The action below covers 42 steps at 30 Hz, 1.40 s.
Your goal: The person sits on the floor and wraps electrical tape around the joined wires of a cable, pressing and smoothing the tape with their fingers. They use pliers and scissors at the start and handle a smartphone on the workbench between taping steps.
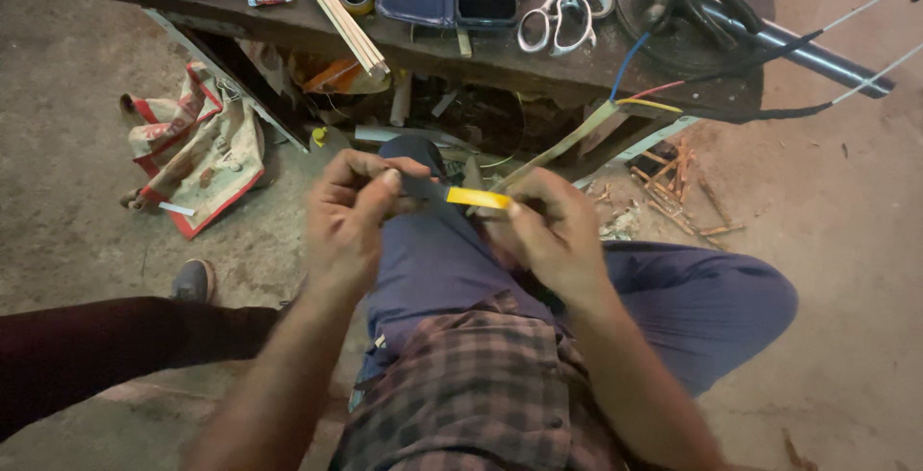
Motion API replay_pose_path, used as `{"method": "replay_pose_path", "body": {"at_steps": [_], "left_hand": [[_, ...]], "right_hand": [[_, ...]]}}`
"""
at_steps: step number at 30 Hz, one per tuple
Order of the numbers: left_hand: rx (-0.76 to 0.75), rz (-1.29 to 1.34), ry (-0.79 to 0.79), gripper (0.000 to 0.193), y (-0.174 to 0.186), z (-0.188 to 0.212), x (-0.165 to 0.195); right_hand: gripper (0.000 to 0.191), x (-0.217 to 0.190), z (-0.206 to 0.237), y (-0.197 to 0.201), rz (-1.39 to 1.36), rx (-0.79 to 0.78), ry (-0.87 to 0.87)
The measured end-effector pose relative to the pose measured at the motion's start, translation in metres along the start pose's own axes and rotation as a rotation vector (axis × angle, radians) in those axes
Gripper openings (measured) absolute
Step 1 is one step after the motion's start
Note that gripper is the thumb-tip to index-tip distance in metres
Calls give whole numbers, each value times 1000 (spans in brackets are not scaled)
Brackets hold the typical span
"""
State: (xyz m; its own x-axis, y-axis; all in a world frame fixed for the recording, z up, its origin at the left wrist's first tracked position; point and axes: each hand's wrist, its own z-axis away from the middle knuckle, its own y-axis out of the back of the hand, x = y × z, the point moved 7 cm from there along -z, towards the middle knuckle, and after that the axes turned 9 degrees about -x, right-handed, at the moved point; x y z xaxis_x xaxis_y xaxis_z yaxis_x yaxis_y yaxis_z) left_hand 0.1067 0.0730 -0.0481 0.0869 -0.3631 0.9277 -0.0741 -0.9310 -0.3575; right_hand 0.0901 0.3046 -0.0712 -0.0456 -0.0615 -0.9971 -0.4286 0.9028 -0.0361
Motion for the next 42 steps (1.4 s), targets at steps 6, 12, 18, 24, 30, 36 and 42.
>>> {"method": "replay_pose_path", "body": {"at_steps": [6, 12, 18, 24, 30, 36, 42], "left_hand": [[-104, 190, 22, 4, 15, -8, 17], [-270, -311, -107, 6, -16, -18, 52], [-601, -888, -7, 10, -103, -31, 51], [-661, -888, -332, 17, -168, -34, 71], [-577, -736, -70, 9, -163, -41, 65], [-595, -580, -182, 8, -164, -41, 79], [-636, -671, -240, 12, -166, -37, 98]], "right_hand": [[9, 37, 45, 60, 298, 204, 72], [29, -13, 54, 99, 1292, 438, 73], [25, -46, 59, 80, 445, 351, 75], [27, -74, 41, 43, 117, 9, 263], [18, -71, 42, 46, 214, 117, 157], [30, -103, 35, 35, 282, -44, 289], [53, -127, 29, 26, 395, -9, 465]]}}
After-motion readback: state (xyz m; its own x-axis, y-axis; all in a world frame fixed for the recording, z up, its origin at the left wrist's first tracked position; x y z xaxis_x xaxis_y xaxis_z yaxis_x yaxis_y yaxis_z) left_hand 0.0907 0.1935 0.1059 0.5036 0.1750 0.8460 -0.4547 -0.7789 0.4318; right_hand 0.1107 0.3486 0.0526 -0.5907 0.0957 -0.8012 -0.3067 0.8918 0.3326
